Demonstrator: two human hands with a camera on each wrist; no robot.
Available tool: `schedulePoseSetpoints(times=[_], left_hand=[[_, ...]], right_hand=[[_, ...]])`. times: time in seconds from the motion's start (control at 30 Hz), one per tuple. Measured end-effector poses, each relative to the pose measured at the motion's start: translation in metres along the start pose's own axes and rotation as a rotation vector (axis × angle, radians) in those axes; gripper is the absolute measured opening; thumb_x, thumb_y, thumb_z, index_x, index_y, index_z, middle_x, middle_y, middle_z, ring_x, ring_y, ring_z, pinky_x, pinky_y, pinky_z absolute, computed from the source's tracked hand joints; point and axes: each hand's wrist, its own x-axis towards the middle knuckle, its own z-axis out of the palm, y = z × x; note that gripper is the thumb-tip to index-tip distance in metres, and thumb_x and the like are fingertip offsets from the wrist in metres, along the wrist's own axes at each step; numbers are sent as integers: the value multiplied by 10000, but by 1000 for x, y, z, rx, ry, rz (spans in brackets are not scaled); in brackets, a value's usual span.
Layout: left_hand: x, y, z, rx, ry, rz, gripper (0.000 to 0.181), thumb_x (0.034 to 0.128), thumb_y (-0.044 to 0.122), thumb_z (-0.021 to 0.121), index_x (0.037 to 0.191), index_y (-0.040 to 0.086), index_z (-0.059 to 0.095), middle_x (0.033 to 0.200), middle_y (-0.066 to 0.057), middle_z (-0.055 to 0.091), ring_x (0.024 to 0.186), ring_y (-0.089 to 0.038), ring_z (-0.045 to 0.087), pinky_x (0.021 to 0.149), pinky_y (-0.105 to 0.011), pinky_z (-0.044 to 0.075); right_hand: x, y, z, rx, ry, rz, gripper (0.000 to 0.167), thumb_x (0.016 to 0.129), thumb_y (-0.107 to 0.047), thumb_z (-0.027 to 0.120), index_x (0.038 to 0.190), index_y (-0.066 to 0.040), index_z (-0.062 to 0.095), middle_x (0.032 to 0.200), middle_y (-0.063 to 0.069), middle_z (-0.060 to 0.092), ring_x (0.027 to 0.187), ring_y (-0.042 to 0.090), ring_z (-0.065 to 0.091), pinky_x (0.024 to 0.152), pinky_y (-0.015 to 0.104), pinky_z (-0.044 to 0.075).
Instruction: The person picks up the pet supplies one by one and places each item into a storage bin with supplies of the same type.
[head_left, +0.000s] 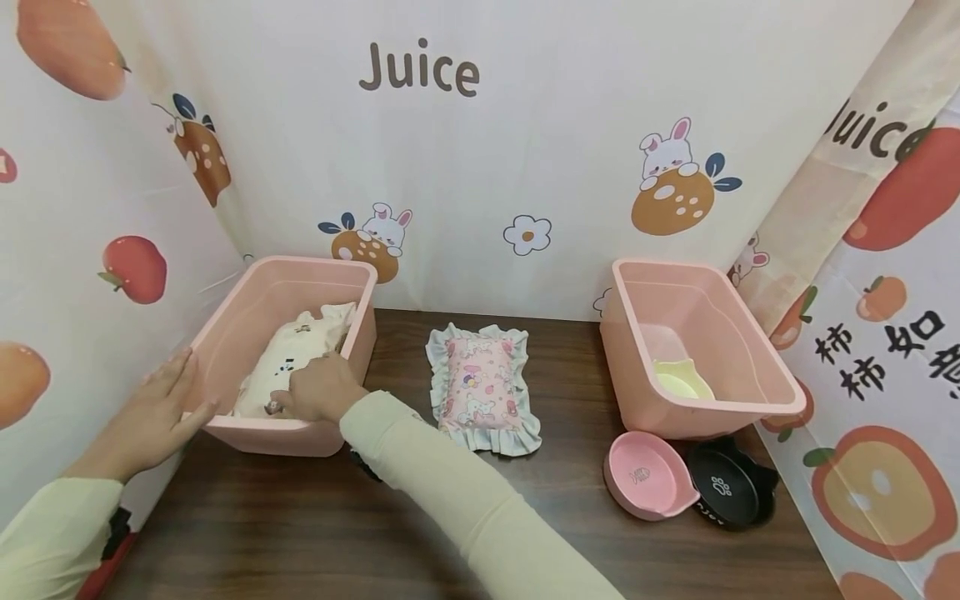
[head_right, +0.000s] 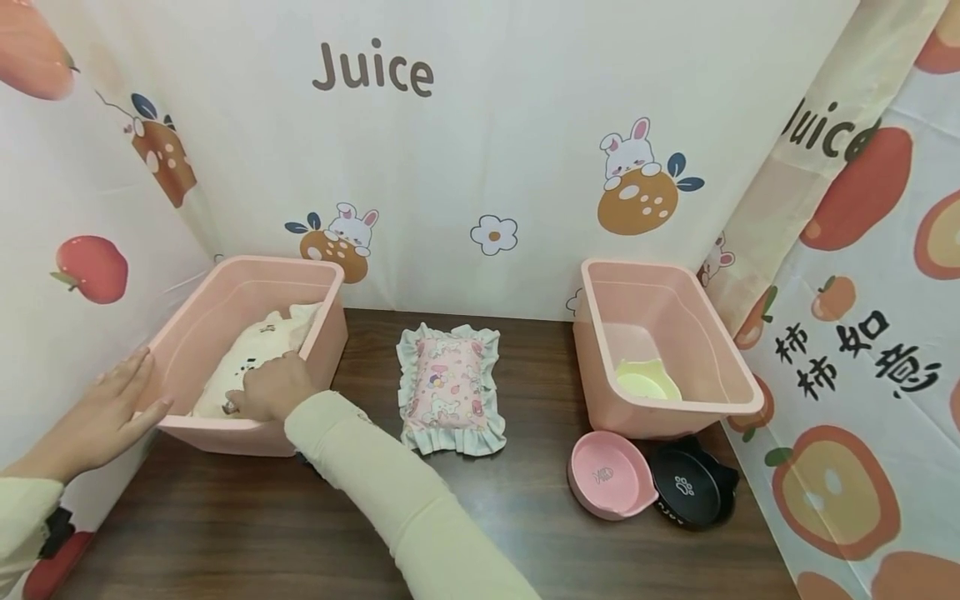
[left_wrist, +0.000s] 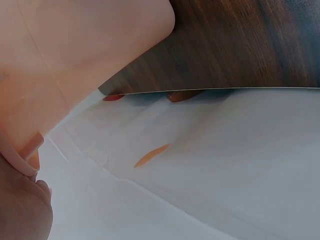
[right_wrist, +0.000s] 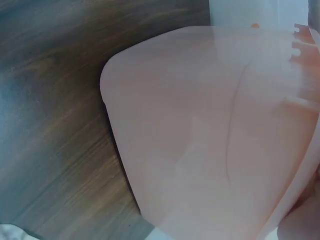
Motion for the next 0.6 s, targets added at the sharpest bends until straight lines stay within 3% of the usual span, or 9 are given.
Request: schedulePoseSetpoints(times=[0.1,0.2,0.33,0.6], left_hand=[[0,1,0,0,-6,-12,798,971,390,467,1449,-158,137,1482,-388,173,1390,-523,128,1159,-517,-51],[1,1,0,1,-9,-22,808,971,407,459,1458,-142,121,1489,-380,164,1390,-523,125,1151,-549,-32],[1,1,0,4,-12,-28,814,970,414,461,1460,-137,116,1494,-374,159,1395,-517,117,1149,-556,-30],[1,0,2,2,-15,-34,823,966,418,468,1470,-120,100,1504,-361,146,1396,-514,110,1146,-567,-29]], right_hand=[[0,1,-2,20,-93,-24,583,967,-642,212,1094,-343,696,1213,-177,632,1294,74,440,1142,305,168],[2,1,-3,-9,-130,-41,577,972,-635,130,1300,-435,561,1418,-233,445,1443,91,194,1180,353,41],[3,2,-2,-57,-135,-45,537,979,-609,76,1403,-503,389,1509,-244,285,1470,95,57,1185,371,4],[-1,3,-1,-58,-110,-63,520,984,-601,80,1447,-504,297,1522,-238,265,1473,104,41,1187,359,31]])
